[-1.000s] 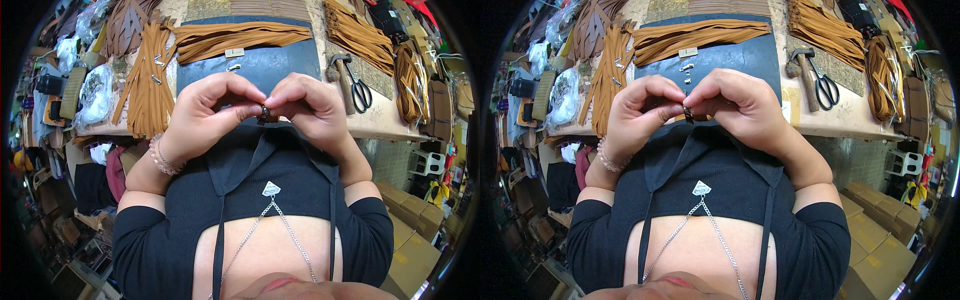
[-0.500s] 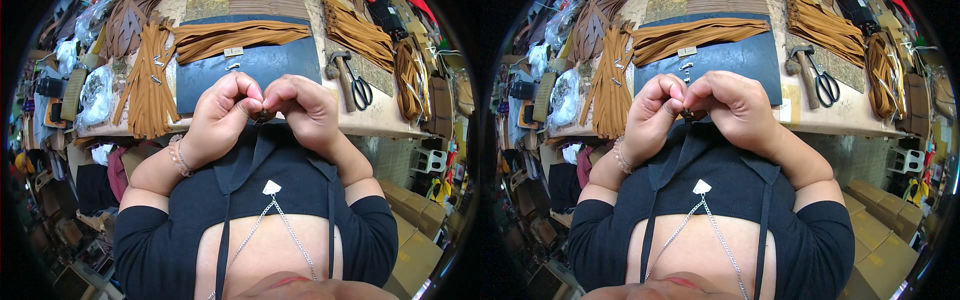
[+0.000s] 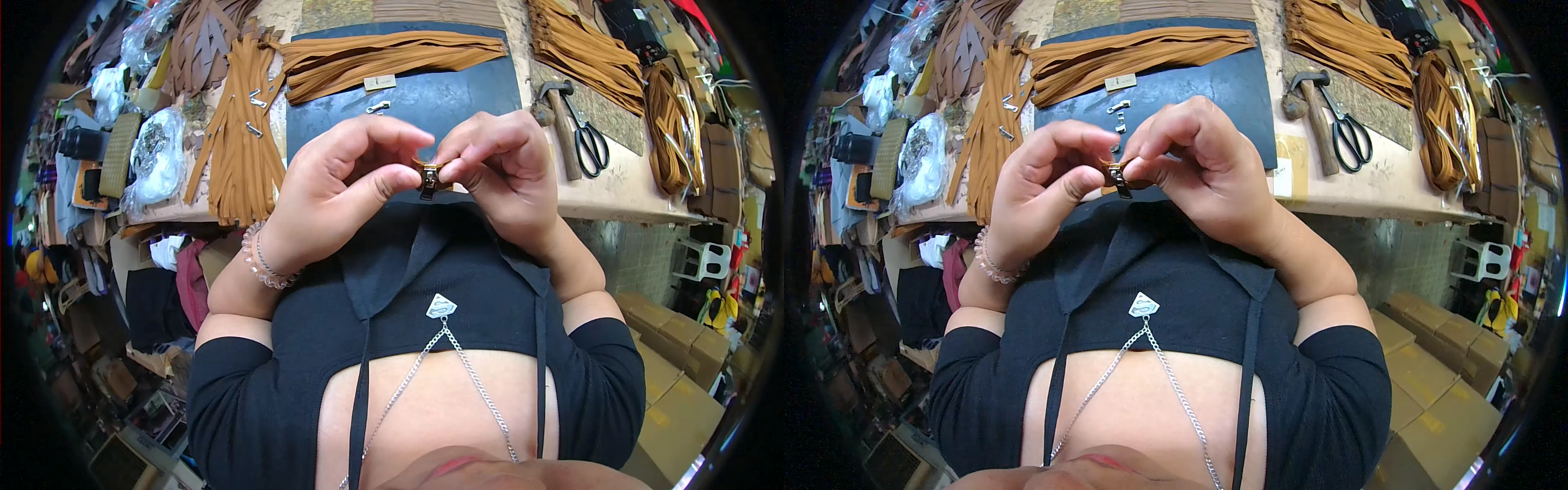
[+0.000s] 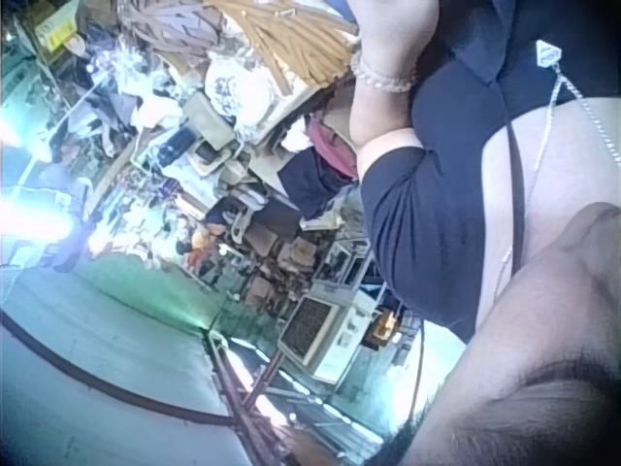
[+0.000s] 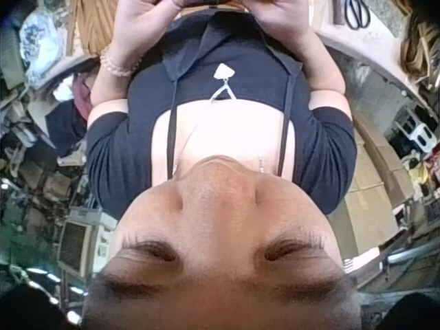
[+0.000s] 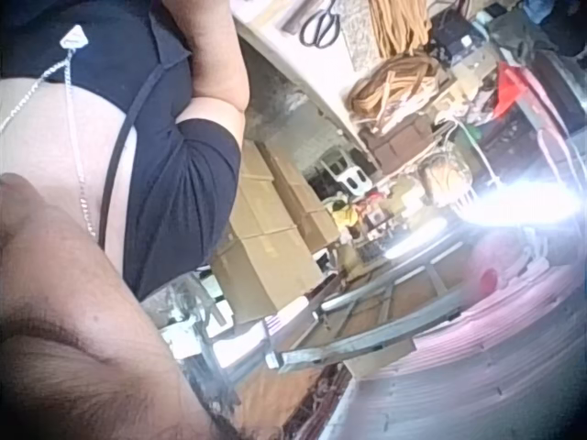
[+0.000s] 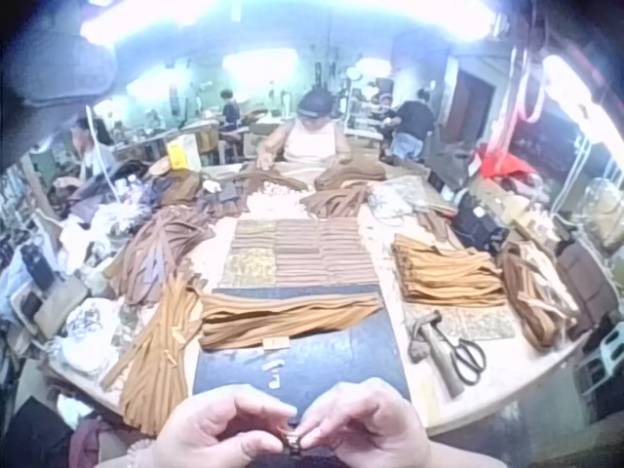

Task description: The person assembles a leather accessory by hammering a small component into a strip of leather, fitting a metal hardware piece onto another strip, trimming the leather with scissors, and smoothing the edges using a small block.

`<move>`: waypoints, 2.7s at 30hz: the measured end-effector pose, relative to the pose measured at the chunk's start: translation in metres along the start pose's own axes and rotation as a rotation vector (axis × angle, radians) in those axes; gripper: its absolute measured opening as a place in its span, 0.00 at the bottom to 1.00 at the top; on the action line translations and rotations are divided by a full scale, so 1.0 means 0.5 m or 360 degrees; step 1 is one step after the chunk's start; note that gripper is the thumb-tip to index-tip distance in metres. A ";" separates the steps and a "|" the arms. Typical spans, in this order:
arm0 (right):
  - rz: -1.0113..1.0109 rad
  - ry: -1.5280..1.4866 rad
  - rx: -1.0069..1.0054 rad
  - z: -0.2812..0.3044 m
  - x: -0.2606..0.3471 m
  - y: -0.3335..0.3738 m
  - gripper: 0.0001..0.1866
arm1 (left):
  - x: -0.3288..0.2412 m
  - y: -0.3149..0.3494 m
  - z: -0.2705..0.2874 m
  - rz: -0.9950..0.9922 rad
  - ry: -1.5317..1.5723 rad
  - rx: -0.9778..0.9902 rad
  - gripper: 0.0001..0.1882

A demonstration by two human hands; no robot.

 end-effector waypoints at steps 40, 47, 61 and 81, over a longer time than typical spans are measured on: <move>-0.0127 0.1086 0.0223 -0.015 -0.013 -0.011 0.06 | 0.015 -0.018 -0.003 -0.0406 -0.0845 -0.0179 0.08; -0.0044 0.1265 0.0137 0.016 -0.090 -0.010 0.03 | 0.116 -0.040 -0.007 -0.0337 -0.0644 -0.0262 0.08; -0.0018 0.1676 -0.0228 0.038 -0.203 -0.006 0.05 | 0.184 -0.084 -0.016 -0.0555 -0.1184 -0.0765 0.04; -0.0916 0.1365 0.0158 0.026 -0.159 0.007 0.09 | 0.199 -0.048 -0.002 0.0119 -0.0941 -0.0054 0.05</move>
Point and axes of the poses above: each hand's wrist, its own y-axis away from the middle knuckle, its own z-axis out of the back of the hand, x = y × z, the point moved 3 cm from there along -y, towards the middle knuckle, and after that the axes turned 15 degrees about -y, right-handed, at the moved point
